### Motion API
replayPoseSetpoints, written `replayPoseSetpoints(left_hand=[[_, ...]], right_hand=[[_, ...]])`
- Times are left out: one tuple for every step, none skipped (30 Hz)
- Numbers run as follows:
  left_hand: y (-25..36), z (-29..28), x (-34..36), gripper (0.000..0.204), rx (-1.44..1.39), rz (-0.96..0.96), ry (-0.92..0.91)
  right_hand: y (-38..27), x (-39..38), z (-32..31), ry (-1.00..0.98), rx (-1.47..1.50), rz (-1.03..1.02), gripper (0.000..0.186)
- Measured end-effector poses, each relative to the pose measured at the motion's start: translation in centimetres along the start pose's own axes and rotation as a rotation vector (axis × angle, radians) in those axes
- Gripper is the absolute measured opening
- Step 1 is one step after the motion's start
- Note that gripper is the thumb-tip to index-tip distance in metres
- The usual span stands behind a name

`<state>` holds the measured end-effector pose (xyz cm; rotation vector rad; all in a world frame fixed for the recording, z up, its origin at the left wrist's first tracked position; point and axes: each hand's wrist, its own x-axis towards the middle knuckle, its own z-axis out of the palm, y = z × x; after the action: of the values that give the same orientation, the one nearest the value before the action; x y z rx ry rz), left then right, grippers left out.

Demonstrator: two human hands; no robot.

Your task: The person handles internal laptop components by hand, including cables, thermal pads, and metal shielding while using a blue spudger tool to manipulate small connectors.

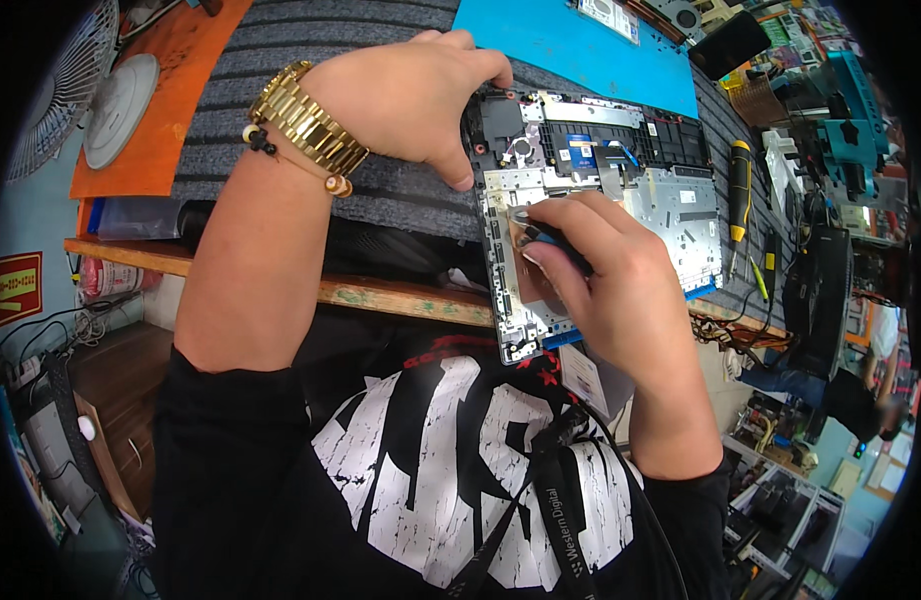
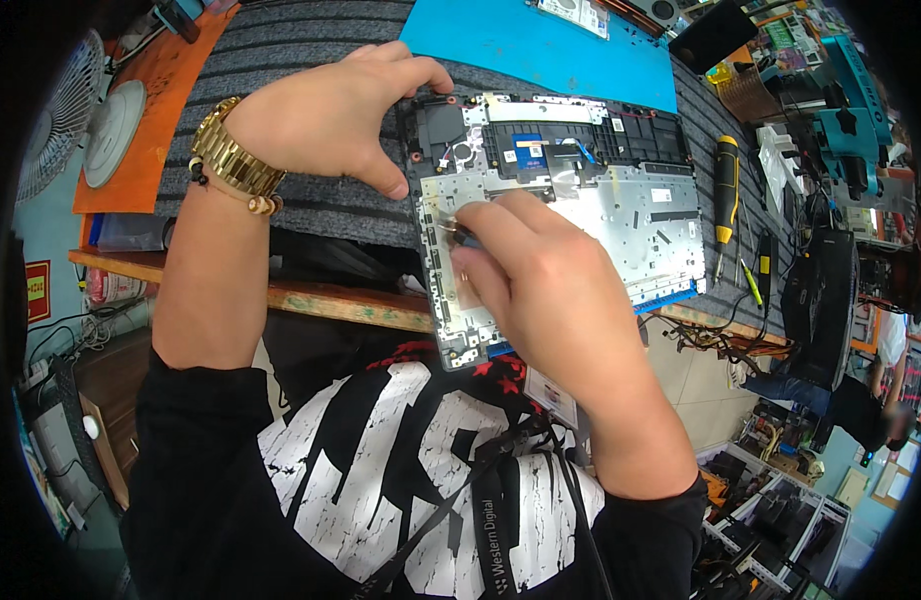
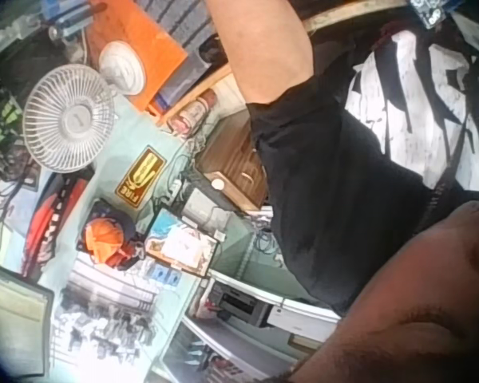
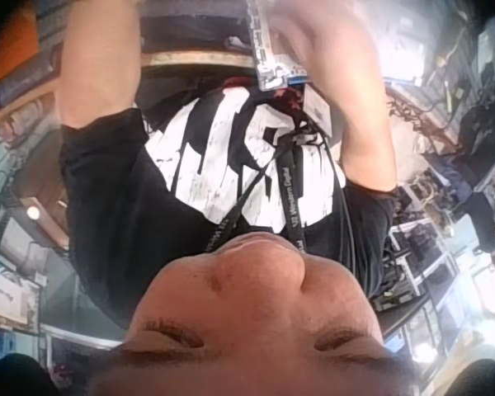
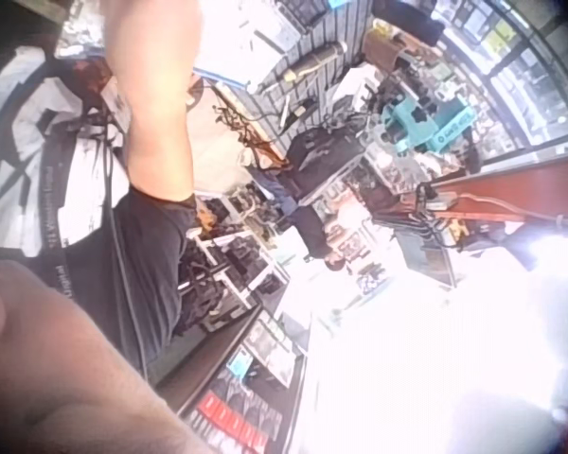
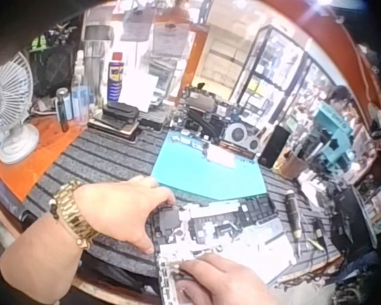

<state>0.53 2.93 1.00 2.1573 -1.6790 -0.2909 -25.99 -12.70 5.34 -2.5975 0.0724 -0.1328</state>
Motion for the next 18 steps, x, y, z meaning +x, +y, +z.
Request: replayPoseSetpoints(left_hand=[[0.0,0.0,0.1,0.101,0.011,-0.003,-0.005],[0.1,0.0,0.1,0.102,-0.002,-0.011,-0.007],[0.2,0.1,0.1,0.102,-0.004,-0.023,-0.01],[0.3,0.1,0.1,0.103,-0.001,-0.032,-0.015],[0.3,0.1,0.1,0.104,-0.004,-0.037,-0.022],[0.3,0.1,0.2,0.104,0.001,-0.038,-0.031],[0.2,0.1,0.3,0.105,0.006,-0.039,-0.039],[0.0,0.1,0.3,0.105,0.003,-0.02,-0.031],[-0.1,0.1,0.2,0.104,-0.002,-0.001,-0.023],[-0.3,0.1,0.0,0.104,-0.007,0.016,-0.015],[-0.5,0.2,-0.2,0.103,0.001,0.048,0.008],[-0.7,0.4,-0.4,0.102,0.009,0.08,0.032],[-0.9,0.5,-0.6,0.102,0.033,0.087,0.038],[-0.9,0.7,-0.7,0.102,0.022,0.115,0.075],[-0.9,1.0,-0.8,0.101,0.025,0.116,0.091],[-0.9,1.2,-0.9,0.101,0.035,0.116,0.101],[-1.0,1.3,-0.9,0.101,0.022,0.11,0.102],[-1.1,1.3,-0.9,0.102,0.018,0.106,0.095]], right_hand=[[0.1,0.0,-0.3,0.009,0.027,-0.003,0.024],[0.2,-0.1,-0.6,0.019,0.052,-0.008,0.022],[0.3,-0.1,-0.9,-0.002,0.036,-0.006,0.023],[0.4,-0.2,-1.3,-0.022,0.019,-0.002,0.024],[0.5,-0.4,-1.6,-0.043,0.003,0.005,0.024],[0.4,-0.5,-1.6,-0.04,0.013,0.011,0.025],[0.4,-0.6,-1.7,-0.037,0.022,0.018,0.025],[0.4,-0.7,-1.6,-0.035,0.029,0.019,0.025],[0.3,-0.8,-1.4,-0.036,0.036,0.025,0.025],[0.2,-0.8,-1.2,-0.038,0.038,0.026,0.024],[0.2,-0.7,-1.1,-0.041,0.04,0.027,0.024],[0.1,-0.7,-1.0,-0.038,0.045,0.028,0.023],[0.0,-0.6,-1.0,-0.036,0.049,0.028,0.023],[0.0,-0.6,-1.0,-0.036,0.052,0.03,0.022],[0.0,-0.5,-1.0,-0.041,0.046,0.027,0.024],[0.0,-0.4,-1.0,-0.046,0.04,0.022,0.025],[0.0,-0.3,-1.0,-0.051,0.031,0.019,0.027],[0.0,-0.2,-0.9,-0.051,0.005,0.001,0.028]])
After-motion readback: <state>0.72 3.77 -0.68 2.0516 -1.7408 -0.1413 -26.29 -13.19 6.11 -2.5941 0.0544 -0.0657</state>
